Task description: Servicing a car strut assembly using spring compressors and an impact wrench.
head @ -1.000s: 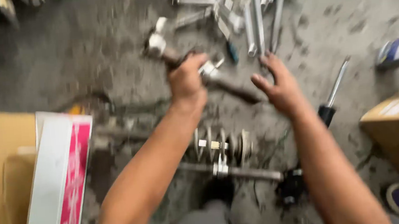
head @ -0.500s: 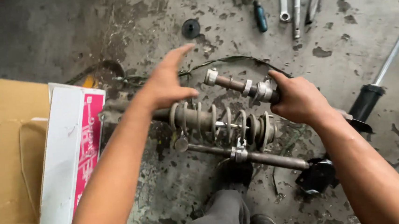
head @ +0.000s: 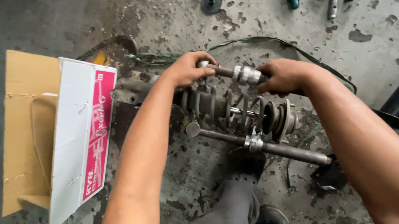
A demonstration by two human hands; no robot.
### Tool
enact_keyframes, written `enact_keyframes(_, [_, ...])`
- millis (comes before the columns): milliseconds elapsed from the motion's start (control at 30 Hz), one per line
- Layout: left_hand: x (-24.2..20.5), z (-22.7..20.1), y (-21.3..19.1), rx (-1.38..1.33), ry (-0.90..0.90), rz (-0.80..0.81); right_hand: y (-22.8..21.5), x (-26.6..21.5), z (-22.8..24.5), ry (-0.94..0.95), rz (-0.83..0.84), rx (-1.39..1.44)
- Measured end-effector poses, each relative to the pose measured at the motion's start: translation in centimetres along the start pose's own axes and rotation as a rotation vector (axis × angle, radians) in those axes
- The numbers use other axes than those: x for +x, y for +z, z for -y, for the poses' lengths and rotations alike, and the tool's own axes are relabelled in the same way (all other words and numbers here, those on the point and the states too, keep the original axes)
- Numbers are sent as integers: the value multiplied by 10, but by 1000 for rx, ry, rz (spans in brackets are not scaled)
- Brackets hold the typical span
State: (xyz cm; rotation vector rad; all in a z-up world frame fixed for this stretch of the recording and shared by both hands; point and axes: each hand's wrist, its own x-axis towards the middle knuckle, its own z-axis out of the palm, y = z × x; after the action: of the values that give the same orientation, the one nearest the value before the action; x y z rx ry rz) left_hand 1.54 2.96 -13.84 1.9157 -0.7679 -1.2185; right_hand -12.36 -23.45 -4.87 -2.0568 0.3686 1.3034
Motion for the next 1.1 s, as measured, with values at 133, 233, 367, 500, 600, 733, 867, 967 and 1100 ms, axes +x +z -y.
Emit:
enact_keyframes(133, [-4, -7, -16, 37, 1, -61, -4, 0, 13, -24, -62, -53])
enact_keyframes(233, [-7, -54, -8, 350, 83, -68, -3, -13, 16, -83, -97, -144])
enact_keyframes(367, [-19, -115, 19, 621, -12, -7, -8, -34, 8, -196, -58, -140])
enact_keyframes(500, [-34, -126, 24, 647, -37, -15, -29, -63, 2, -184, -72, 121])
enact_keyframes(600, [-47, -122, 23, 597, 75, -87, -56, -98, -18, 151, 76, -148])
enact_keyframes(733, [-69, -117, 19, 562, 64, -170, -75, -139, -109, 192, -158, 96])
enact_keyframes(867, [-89, -110, 25, 485, 87, -284, -52, -162, -66, 352, -412, 226])
enact_keyframes(967, [-96, -120, 29, 464, -12, -275, -33, -144, -106, 17, -432, 599])
enact_keyframes(1100, [-113, -124, 37, 481, 0, -309, -30, -163, -88, -41, -474, 727])
